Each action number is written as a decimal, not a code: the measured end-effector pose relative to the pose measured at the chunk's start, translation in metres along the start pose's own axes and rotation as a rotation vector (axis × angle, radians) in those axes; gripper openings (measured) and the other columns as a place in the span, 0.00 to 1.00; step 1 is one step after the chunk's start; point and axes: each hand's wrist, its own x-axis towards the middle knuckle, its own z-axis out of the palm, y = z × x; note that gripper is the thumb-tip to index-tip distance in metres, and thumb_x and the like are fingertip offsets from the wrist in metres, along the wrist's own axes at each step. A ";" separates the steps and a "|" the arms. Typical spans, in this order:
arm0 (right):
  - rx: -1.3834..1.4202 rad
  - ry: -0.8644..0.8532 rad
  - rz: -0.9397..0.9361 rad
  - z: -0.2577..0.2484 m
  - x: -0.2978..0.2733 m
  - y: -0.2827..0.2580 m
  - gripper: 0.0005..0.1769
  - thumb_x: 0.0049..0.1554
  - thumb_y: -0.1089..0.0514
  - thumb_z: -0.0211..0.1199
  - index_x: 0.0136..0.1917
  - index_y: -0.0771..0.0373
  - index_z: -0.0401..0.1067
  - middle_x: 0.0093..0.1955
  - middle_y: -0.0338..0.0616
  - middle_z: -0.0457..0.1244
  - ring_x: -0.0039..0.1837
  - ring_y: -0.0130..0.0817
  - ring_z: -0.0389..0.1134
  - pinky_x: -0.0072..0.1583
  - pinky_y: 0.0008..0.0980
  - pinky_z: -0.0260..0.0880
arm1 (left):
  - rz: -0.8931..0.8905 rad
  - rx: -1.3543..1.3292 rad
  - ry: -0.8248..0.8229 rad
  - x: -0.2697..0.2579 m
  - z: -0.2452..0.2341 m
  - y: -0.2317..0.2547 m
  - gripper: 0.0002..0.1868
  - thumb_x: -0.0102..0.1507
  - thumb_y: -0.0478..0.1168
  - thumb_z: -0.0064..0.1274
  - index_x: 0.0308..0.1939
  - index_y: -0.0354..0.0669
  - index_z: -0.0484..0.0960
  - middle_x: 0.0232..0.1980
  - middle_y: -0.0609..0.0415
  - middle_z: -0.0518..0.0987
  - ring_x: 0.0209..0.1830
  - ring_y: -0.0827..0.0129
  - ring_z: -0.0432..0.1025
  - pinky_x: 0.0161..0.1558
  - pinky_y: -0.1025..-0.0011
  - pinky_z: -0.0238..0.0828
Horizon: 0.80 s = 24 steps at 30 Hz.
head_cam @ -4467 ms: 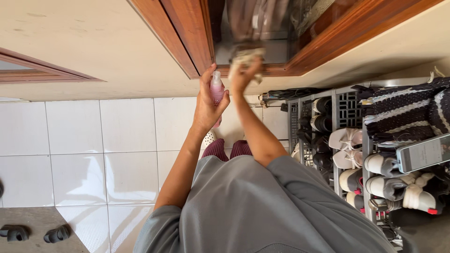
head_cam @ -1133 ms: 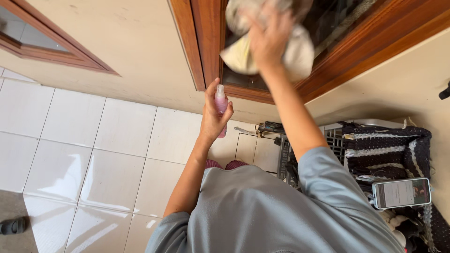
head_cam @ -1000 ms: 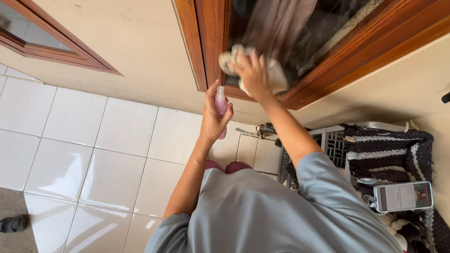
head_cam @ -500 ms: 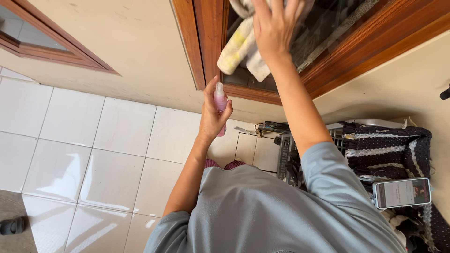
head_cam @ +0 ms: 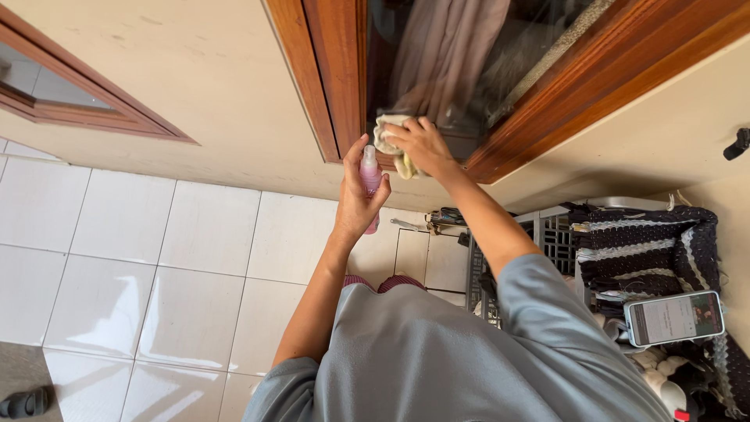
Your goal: The person cleans a small window within a wooden frame by spraying a pink liquid from a bottle onto the glass and wiping it with a cloth.
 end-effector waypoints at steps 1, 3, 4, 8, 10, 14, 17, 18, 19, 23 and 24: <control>0.054 0.001 0.018 -0.010 0.002 0.003 0.28 0.51 0.62 0.66 0.64 0.41 0.77 0.75 0.23 0.61 0.61 0.30 0.62 0.59 0.31 0.62 | -0.020 0.005 -0.005 0.001 0.000 0.001 0.39 0.64 0.29 0.53 0.77 0.41 0.52 0.53 0.47 0.74 0.50 0.64 0.73 0.56 0.66 0.73; -0.014 0.195 0.035 -0.043 0.014 0.010 0.24 0.57 0.61 0.66 0.65 0.42 0.77 0.74 0.20 0.61 0.63 0.29 0.62 0.59 0.31 0.61 | -0.035 0.005 -0.011 0.004 0.002 0.002 0.39 0.64 0.29 0.53 0.77 0.41 0.52 0.49 0.48 0.74 0.46 0.65 0.73 0.55 0.66 0.73; -0.047 0.290 0.044 -0.063 0.020 0.012 0.22 0.61 0.60 0.66 0.66 0.42 0.77 0.73 0.19 0.62 0.64 0.29 0.63 0.59 0.32 0.60 | -0.034 0.003 -0.013 0.004 0.004 0.002 0.39 0.64 0.29 0.53 0.77 0.42 0.52 0.48 0.49 0.74 0.45 0.66 0.73 0.54 0.67 0.73; -0.122 0.565 0.251 -0.157 0.046 0.035 0.19 0.62 0.57 0.67 0.63 0.35 0.79 0.72 0.22 0.63 0.65 0.22 0.61 0.69 0.53 0.55 | 0.092 -0.020 -0.016 0.009 0.012 0.006 0.40 0.65 0.27 0.53 0.77 0.42 0.51 0.47 0.51 0.75 0.47 0.66 0.74 0.56 0.66 0.72; -0.168 0.661 0.293 -0.193 0.053 0.054 0.20 0.63 0.60 0.66 0.66 0.41 0.79 0.70 0.24 0.63 0.68 0.34 0.58 0.69 0.50 0.57 | 0.041 -0.025 -0.043 0.009 0.016 0.009 0.40 0.64 0.27 0.53 0.78 0.42 0.51 0.45 0.51 0.74 0.44 0.66 0.72 0.55 0.66 0.72; -0.055 0.654 0.267 -0.184 0.051 0.054 0.22 0.63 0.62 0.64 0.67 0.42 0.81 0.73 0.28 0.63 0.66 0.41 0.58 0.67 0.49 0.58 | 0.025 -0.050 -0.066 0.009 0.022 0.010 0.41 0.65 0.27 0.53 0.78 0.42 0.51 0.44 0.51 0.73 0.43 0.67 0.71 0.53 0.67 0.73; -0.173 0.489 0.197 -0.124 0.031 0.040 0.13 0.65 0.54 0.65 0.62 0.42 0.79 0.73 0.26 0.62 0.68 0.42 0.57 0.68 0.49 0.56 | 0.004 -0.036 -0.067 0.007 0.025 0.011 0.40 0.64 0.27 0.53 0.78 0.41 0.51 0.44 0.52 0.74 0.43 0.67 0.72 0.53 0.67 0.73; -0.157 0.441 0.185 -0.101 0.016 0.034 0.16 0.61 0.53 0.64 0.62 0.40 0.79 0.72 0.23 0.62 0.69 0.39 0.57 0.69 0.53 0.54 | 0.025 -0.038 -0.064 0.006 0.026 0.011 0.40 0.64 0.27 0.53 0.77 0.41 0.52 0.47 0.51 0.74 0.44 0.67 0.72 0.53 0.67 0.73; -0.142 0.392 0.173 -0.077 -0.002 0.027 0.18 0.58 0.51 0.63 0.61 0.38 0.79 0.71 0.21 0.63 0.71 0.37 0.57 0.70 0.57 0.52 | 0.047 -0.040 -0.061 0.006 0.026 0.011 0.40 0.64 0.27 0.53 0.77 0.41 0.52 0.49 0.50 0.74 0.45 0.66 0.72 0.53 0.67 0.73; 0.024 0.020 0.214 -0.016 -0.076 0.036 0.19 0.62 0.57 0.64 0.67 0.45 0.77 0.74 0.23 0.62 0.74 0.34 0.56 0.74 0.41 0.56 | 0.037 -0.035 -0.066 0.005 0.027 0.010 0.39 0.64 0.27 0.53 0.77 0.41 0.52 0.50 0.50 0.74 0.45 0.67 0.73 0.51 0.68 0.73; 0.030 -0.021 0.220 -0.012 -0.085 0.041 0.20 0.64 0.58 0.64 0.68 0.45 0.77 0.74 0.24 0.62 0.75 0.33 0.57 0.74 0.39 0.56 | 0.045 -0.034 -0.064 0.005 0.027 0.010 0.40 0.64 0.27 0.53 0.77 0.42 0.53 0.48 0.51 0.74 0.45 0.67 0.72 0.52 0.67 0.73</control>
